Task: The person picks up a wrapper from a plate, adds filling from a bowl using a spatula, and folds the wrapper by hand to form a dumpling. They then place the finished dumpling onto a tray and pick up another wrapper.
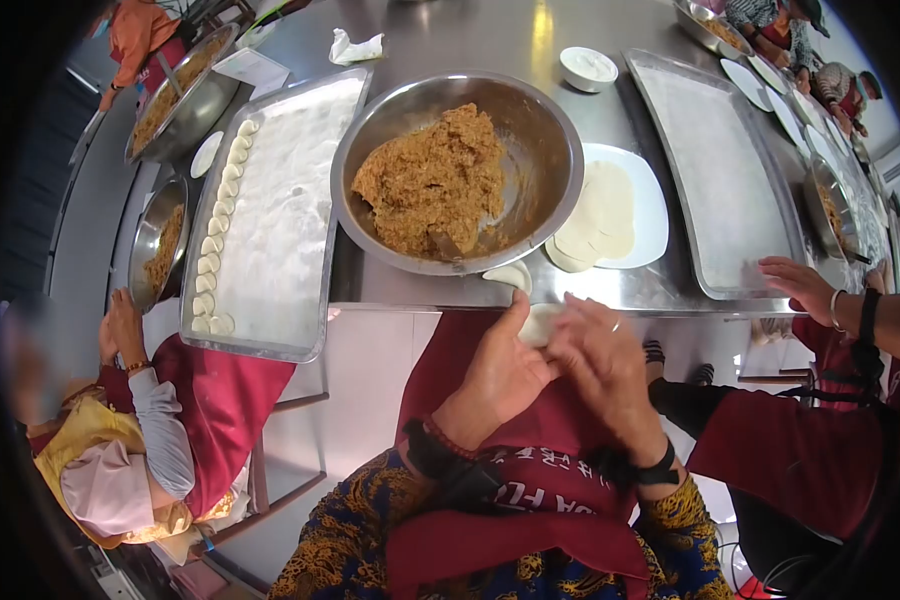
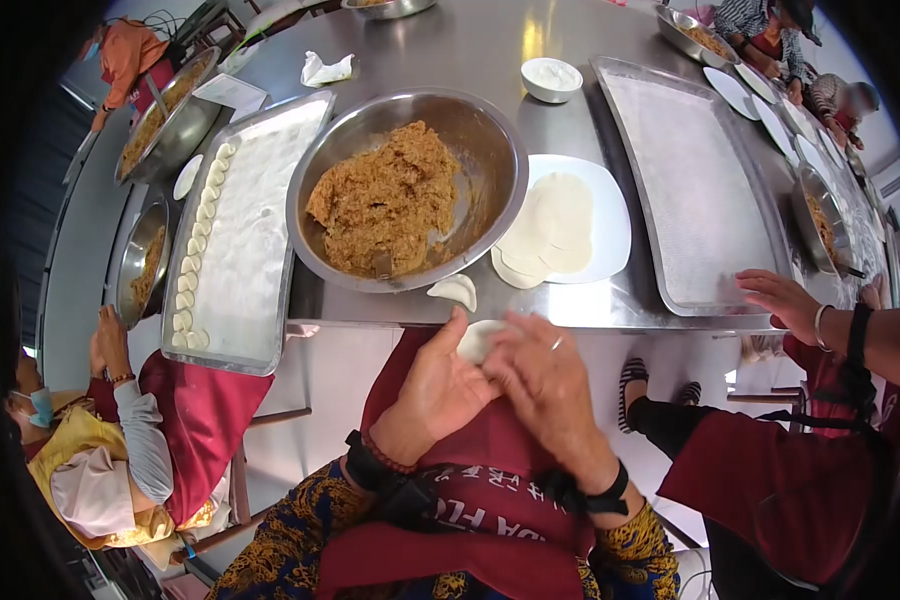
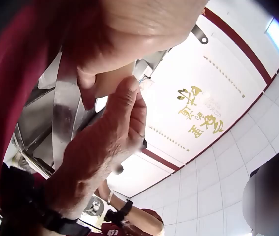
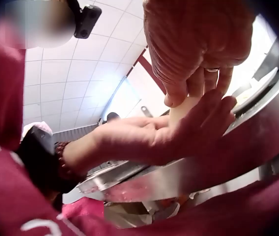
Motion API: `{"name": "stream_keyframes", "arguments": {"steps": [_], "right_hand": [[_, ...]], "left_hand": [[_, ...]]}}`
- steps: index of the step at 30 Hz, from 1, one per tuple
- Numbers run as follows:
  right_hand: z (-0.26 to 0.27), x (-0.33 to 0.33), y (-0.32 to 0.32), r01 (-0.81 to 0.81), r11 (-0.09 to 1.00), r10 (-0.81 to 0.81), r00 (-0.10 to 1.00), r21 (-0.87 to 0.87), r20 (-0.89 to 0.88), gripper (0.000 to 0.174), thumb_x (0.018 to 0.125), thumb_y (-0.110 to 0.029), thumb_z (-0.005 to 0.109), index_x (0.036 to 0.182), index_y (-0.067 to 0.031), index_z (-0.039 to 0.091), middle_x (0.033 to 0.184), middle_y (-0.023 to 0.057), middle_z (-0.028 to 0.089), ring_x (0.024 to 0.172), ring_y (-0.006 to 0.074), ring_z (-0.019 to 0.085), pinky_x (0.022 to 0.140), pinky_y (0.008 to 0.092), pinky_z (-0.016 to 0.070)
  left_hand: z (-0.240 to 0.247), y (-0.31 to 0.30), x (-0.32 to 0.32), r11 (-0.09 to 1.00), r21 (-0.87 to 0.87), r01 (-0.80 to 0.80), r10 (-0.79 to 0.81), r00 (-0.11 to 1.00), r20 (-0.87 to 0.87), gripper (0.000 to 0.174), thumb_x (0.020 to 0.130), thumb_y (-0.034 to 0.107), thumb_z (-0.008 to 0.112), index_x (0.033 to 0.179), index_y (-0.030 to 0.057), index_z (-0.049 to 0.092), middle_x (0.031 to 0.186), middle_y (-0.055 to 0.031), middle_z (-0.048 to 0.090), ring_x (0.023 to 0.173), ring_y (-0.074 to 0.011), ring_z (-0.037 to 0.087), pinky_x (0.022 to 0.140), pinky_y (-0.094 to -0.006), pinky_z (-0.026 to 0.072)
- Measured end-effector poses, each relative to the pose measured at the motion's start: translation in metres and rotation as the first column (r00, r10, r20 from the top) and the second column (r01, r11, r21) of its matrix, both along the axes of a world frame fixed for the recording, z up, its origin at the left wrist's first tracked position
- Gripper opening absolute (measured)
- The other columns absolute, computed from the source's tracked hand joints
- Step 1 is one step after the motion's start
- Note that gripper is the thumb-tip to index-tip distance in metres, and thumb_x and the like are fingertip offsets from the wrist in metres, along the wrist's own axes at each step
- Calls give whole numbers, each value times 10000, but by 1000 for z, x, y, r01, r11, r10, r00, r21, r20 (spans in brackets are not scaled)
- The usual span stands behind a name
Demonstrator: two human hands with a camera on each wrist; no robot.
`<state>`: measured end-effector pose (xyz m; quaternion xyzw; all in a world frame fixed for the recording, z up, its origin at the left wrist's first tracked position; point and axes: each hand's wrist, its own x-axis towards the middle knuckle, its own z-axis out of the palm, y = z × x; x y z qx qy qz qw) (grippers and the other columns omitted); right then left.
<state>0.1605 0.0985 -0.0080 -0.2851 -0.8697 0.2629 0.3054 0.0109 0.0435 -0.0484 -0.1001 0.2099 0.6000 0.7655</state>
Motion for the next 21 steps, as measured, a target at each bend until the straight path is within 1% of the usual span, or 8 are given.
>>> {"name": "stream_keyframes", "arguments": {"steps": [1,2,3,5,7,10,17,21], "right_hand": [[2,0,-7,-4,1000,4,1000,-3,2,120,824,-98,717,925,-50,673,1032,88,692,1162,322,603,960,433,467],[4,-1,-13,-54,998,54,999,-25,-6,124,820,-104,723,926,-58,677,1030,86,695,1169,318,600,962,434,467],[6,-2,-16,-106,993,106,994,-46,-17,128,815,-110,730,926,-66,682,1027,83,697,1176,315,598,963,435,466],[7,-5,-13,-142,989,141,990,-30,-22,151,804,-124,745,933,-70,687,1029,91,702,1126,313,620,931,421,483],[5,-7,-6,97,983,-107,993,-156,-57,171,804,-128,751,948,-64,685,1040,101,702,1051,313,644,884,398,502],[-4,-21,21,182,983,-184,980,-26,-77,204,822,-104,731,1007,-51,663,1001,122,695,933,317,648,786,383,516],[-17,-73,30,158,987,-158,987,-1,-13,207,841,-119,706,1033,-67,651,879,136,657,833,342,611,706,426,502],[-35,-87,33,225,967,-226,974,-117,5,154,831,-107,711,976,-63,681,852,138,646,821,353,596,721,448,496]], "left_hand": [[-5,-3,1,998,-15,-57,57,998,-5,441,1030,375,469,1261,-1,480,1145,-101,592,1087,-227,590,976,-422,478],[-17,-6,-5,973,227,-42,2,985,170,355,1032,287,479,1260,16,495,1128,-73,611,1078,-193,595,930,-379,490],[-25,-13,-7,973,225,-48,9,986,169,355,1032,287,479,1260,16,495,1128,-73,611,1078,-193,595,930,-379,490],[-4,-22,-12,995,102,-1,25,973,-230,312,1024,209,478,1260,6,498,1162,-84,609,1072,-195,597,914,-382,494],[4,-30,-20,997,77,-19,38,967,-254,313,1013,144,469,1277,-24,484,1224,-147,593,1143,-267,588,989,-435,481],[16,-42,-32,994,18,-104,105,964,-245,363,1000,89,458,1302,-108,420,1299,-277,525,1265,-444,495,1133,-558,359],[15,-70,-51,978,-69,-199,168,936,-310,391,1007,99,443,1314,-133,375,1298,-285,512,1264,-446,490,1115,-574,375],[12,-74,-56,983,-52,-176,153,944,-291,389,1008,97,437,1318,-127,371,1295,-282,512,1257,-451,492,1112,-584,374]]}}
